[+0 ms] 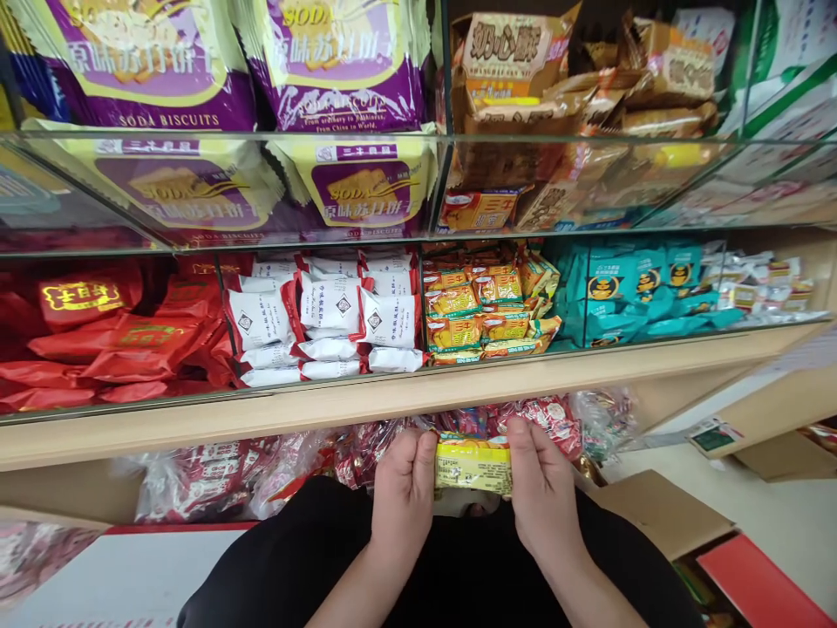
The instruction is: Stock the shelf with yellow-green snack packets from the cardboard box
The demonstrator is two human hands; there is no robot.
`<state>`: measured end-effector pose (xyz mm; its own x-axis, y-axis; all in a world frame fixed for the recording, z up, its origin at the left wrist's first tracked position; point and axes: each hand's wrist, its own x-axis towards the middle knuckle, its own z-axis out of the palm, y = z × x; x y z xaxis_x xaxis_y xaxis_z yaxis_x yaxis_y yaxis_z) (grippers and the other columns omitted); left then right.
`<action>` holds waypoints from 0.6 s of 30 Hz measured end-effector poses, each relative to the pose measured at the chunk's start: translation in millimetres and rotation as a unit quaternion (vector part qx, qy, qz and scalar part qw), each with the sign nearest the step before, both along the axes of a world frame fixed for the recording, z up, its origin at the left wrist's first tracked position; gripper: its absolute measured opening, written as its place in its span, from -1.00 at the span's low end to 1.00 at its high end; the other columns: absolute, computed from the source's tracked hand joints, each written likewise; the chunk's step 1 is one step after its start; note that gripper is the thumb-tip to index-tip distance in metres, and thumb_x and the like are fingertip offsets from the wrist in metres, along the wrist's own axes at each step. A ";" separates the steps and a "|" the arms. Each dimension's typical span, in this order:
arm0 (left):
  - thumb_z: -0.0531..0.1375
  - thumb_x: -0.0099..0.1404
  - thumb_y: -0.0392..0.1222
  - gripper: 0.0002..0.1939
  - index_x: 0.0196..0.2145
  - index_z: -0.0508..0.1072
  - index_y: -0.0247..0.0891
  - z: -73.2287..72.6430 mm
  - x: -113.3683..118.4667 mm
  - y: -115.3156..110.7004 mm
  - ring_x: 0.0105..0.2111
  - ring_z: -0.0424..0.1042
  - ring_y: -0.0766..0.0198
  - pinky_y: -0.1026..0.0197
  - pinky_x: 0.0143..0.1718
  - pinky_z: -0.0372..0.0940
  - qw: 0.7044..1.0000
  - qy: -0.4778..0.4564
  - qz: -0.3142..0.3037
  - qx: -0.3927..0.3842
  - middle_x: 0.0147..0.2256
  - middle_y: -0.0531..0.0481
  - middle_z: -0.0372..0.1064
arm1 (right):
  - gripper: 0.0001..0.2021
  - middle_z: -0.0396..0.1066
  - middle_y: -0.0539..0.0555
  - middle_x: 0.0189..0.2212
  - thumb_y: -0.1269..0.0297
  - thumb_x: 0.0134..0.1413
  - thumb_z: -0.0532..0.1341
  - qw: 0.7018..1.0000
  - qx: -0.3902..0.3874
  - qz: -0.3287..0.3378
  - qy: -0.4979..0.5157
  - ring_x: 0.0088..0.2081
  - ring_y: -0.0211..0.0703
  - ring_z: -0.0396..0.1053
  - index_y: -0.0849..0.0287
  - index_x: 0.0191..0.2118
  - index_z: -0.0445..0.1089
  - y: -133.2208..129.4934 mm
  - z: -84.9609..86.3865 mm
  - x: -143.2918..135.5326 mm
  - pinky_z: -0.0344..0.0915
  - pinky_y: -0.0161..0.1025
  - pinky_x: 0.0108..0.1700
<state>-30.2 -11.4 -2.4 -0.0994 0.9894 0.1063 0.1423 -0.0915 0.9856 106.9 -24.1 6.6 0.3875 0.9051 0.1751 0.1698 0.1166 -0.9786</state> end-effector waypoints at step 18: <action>0.21 0.12 -0.03 -0.64 -0.15 0.38 -0.25 5.2 -1.6 -14.6 -0.72 0.38 0.38 0.40 -0.78 0.25 0.860 -0.394 -0.229 -0.230 -0.50 0.02 0.47 | -0.85 0.25 0.01 -0.58 0.27 0.17 0.02 0.904 0.329 0.128 -0.242 -0.50 -0.23 0.22 0.16 -0.38 0.24 -27.5 7.3 0.4 0.21 -0.24 -0.45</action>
